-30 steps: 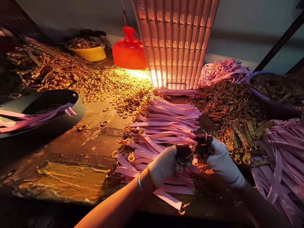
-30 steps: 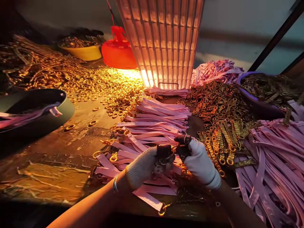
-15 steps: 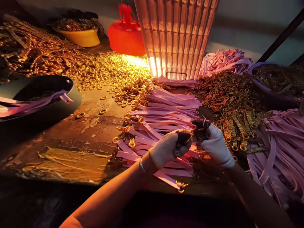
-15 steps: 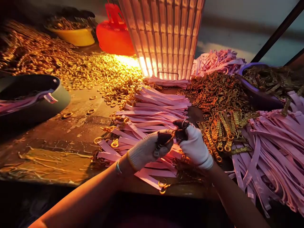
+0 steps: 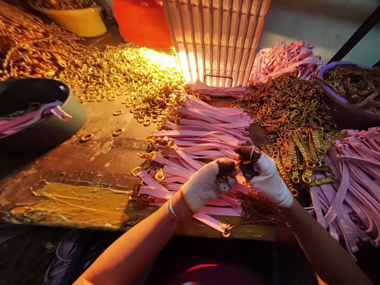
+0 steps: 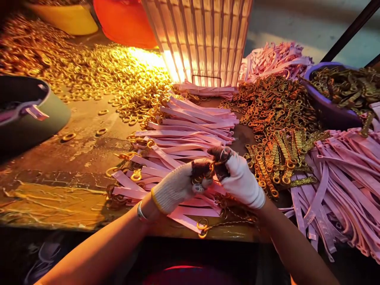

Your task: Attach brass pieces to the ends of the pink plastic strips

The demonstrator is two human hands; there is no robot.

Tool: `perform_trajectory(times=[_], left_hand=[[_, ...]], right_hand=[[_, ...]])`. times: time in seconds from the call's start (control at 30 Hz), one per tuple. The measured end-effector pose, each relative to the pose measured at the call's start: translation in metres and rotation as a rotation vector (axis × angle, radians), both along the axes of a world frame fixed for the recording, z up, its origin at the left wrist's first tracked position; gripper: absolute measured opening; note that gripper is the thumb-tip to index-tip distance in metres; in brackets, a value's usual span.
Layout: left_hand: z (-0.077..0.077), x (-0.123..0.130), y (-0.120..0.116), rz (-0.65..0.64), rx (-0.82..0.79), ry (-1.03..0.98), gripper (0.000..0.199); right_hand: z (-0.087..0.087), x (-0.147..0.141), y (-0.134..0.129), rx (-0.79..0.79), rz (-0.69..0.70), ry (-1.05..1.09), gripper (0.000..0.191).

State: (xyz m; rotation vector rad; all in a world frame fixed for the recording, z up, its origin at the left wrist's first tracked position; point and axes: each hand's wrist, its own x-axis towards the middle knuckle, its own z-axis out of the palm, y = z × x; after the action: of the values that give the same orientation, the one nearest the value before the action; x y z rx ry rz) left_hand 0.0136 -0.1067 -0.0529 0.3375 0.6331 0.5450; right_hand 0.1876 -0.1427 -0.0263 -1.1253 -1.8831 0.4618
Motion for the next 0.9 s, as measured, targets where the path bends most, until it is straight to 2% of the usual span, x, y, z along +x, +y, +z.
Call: perform_trajectory(times=[0.13,0.23,0.33,0.4,0.53,0.67,0.77,0.9], left_hand=[[0.001,0.000,0.002,-0.046,-0.096,0.054,0.006],[0.003,0.001,0.003,-0.023,-0.094,0.024,0.009],[0.001,0.002,0.002,-0.012,-0.065,0.019,0.010],[0.001,0.001,0.001,-0.014,-0.059,0.011,0.010],[0.009,-0.004,-0.001,0.000,-0.071,-0.067,0.015],[0.019,-0.006,-0.004,-0.067,-0.003,-0.007,0.014],[0.020,-0.005,-0.006,-0.040,0.113,0.033,0.009],[0.017,-0.004,-0.005,-0.042,0.200,0.028,0.016]], right_hand=[[0.004,0.002,0.000,0.047,0.169,-0.068,0.054],[0.005,0.002,-0.002,0.028,0.212,-0.137,0.051],[0.002,-0.002,-0.006,0.024,0.184,-0.159,0.049],[-0.001,-0.005,-0.008,0.008,0.135,-0.096,0.046],[-0.005,-0.008,-0.010,-0.130,-0.026,0.212,0.033],[0.000,-0.007,-0.010,-0.293,0.007,0.433,0.025],[0.005,-0.005,-0.011,-0.294,0.023,0.412,0.019],[0.008,-0.003,-0.012,-0.198,-0.016,0.292,0.012]])
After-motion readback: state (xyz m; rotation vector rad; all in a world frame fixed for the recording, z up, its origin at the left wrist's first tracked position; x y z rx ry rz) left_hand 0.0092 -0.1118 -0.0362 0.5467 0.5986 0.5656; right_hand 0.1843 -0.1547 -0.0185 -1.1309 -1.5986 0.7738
